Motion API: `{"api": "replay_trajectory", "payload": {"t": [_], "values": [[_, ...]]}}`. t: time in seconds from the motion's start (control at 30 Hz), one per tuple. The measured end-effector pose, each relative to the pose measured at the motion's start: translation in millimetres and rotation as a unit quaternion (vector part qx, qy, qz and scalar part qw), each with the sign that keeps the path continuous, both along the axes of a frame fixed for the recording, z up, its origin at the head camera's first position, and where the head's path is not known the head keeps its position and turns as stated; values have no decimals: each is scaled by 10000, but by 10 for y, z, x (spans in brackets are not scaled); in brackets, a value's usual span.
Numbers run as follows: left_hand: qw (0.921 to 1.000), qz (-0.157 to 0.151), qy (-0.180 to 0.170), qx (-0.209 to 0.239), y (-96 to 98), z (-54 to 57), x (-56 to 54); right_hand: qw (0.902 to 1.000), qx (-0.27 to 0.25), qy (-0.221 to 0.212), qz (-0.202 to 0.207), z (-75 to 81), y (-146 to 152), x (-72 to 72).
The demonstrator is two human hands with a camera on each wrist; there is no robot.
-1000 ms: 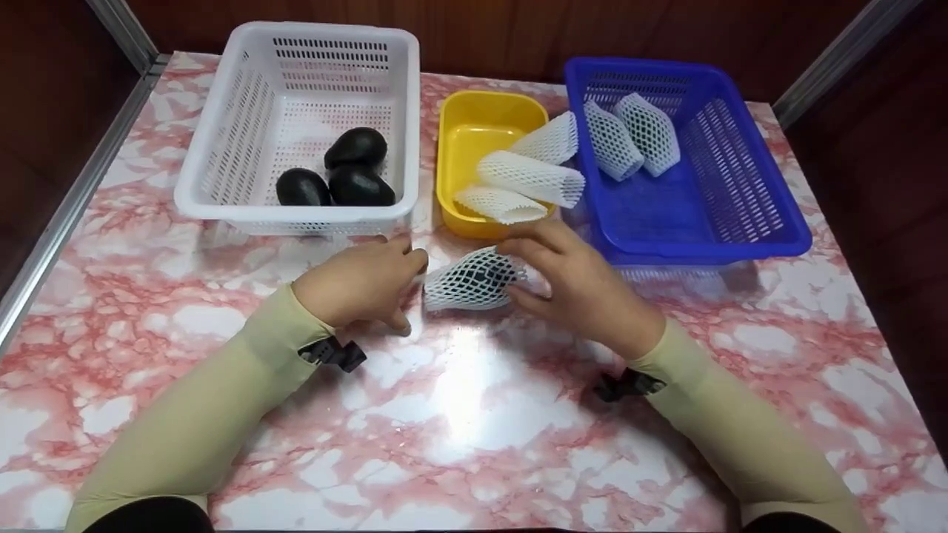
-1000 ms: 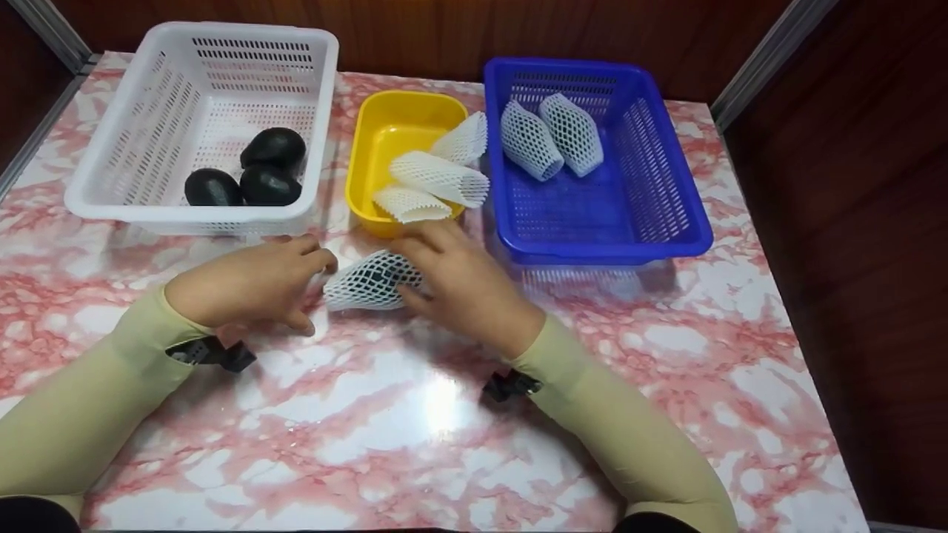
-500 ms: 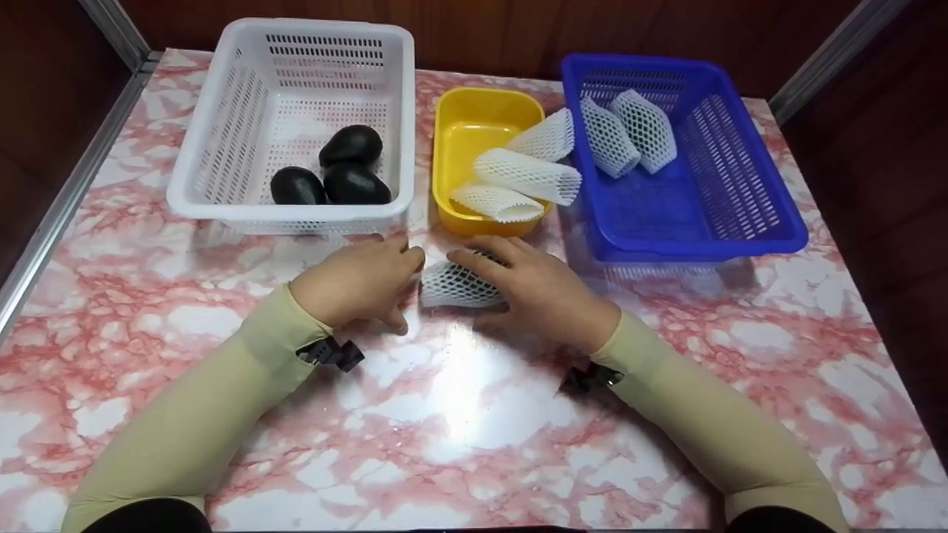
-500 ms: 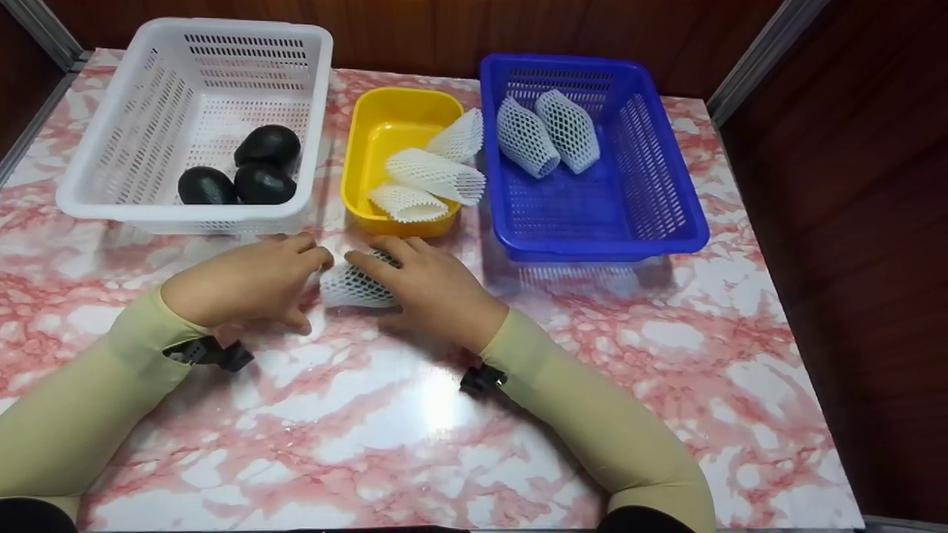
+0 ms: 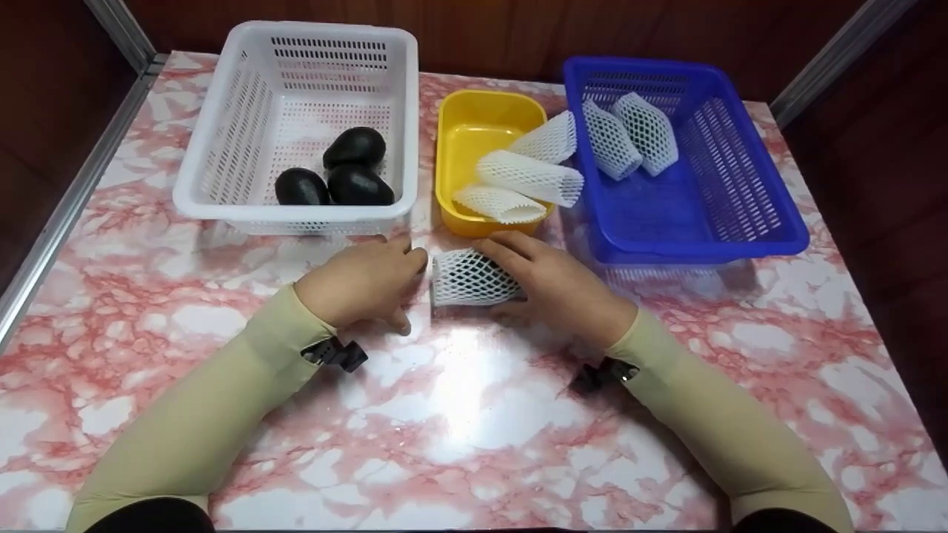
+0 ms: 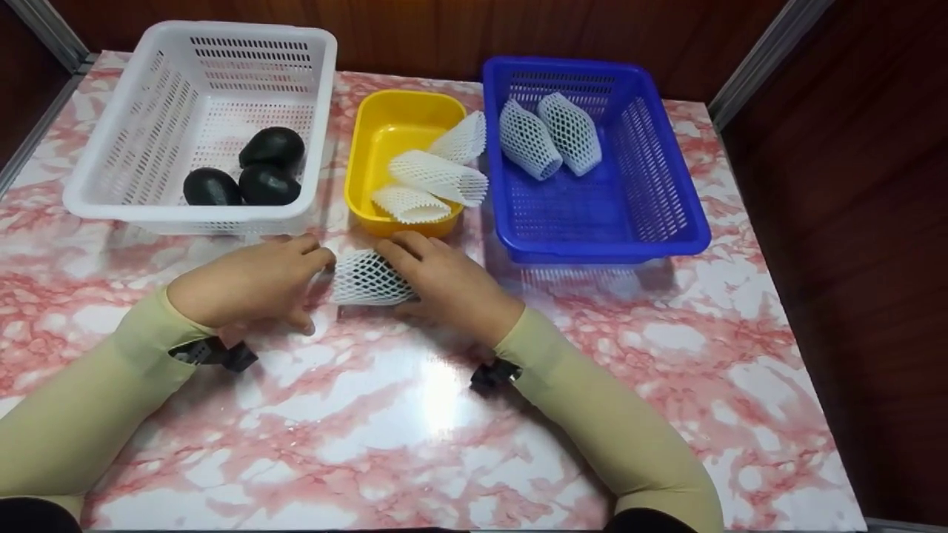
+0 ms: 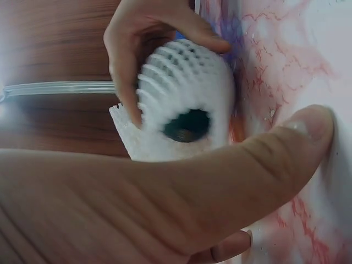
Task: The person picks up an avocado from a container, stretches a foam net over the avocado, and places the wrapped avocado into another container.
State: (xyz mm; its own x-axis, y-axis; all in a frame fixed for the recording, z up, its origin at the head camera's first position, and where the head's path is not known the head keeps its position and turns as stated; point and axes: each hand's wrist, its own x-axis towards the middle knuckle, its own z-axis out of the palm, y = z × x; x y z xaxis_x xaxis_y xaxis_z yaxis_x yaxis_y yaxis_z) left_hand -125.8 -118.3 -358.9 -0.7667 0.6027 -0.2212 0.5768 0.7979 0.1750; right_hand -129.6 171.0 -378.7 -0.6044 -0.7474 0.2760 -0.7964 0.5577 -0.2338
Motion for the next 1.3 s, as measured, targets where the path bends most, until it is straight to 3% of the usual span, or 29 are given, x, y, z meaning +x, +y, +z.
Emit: {"api": "replay_trajectory", "payload": {"t": [0.1,0.17,0.23,0.27,0.3,0.33,0.4,0.47,0.5,0.53,0.63,0.67,0.7,0.87,1.03,1.13,1.23,1.27,1.3], "values": [[9999,-18,54,156,-18,-9,14,9968,-775,-103,155,100,81,5],[9995,-20,85,292,-36,-19,23,9892,-1408,-398,91,183,128,18],[9992,-25,104,397,-51,-26,31,9653,-2259,-1313,-3,261,160,31],[9991,-30,110,405,-54,-30,31,9448,-2725,-1816,-99,286,177,34],[9991,-47,128,396,-55,-32,31,9146,-3251,-2399,-161,306,189,35],[9992,-32,119,368,-53,-36,28,8692,-3848,-3103,-126,314,201,30],[9996,21,68,261,-43,-40,20,7548,-4947,-4305,135,309,220,6],[9999,86,1,117,-30,-42,12,6445,-5710,-5051,595,279,233,-33],[9999,109,-21,60,-23,-40,10,5919,-5956,-5366,833,261,236,-52],[9999,142,-58,11,-18,-39,8,5480,-6107,-5621,1039,242,241,-70],[9999,107,-38,-76,-6,-31,6,4851,-6278,-5956,1256,189,248,-101],[9999,81,-20,-87,-3,-28,6,4772,-6297,-6014,1190,171,250,-105],[9999,50,8,-89,-2,-26,5,4760,-6288,-6046,1117,155,250,-107],[10000,3,75,-37,-5,-27,7,4887,-6219,-6066,804,116,233,-88],[10000,49,69,33,-7,-29,15,4736,-6298,-6097,857,110,216,-86],[9999,35,94,24,-6,-28,17,4722,-6291,-6107,908,109,213,-88],[9999,6,123,18,-9,-35,14,4850,-6246,-6050,928,106,212,-84],[9999,-1,125,22,-9,-38,11,4949,-6216,-6003,917,105,212,-81],[9999,2,121,26,-9,-40,10,5119,-6163,-5923,858,104,213,-79]]}}
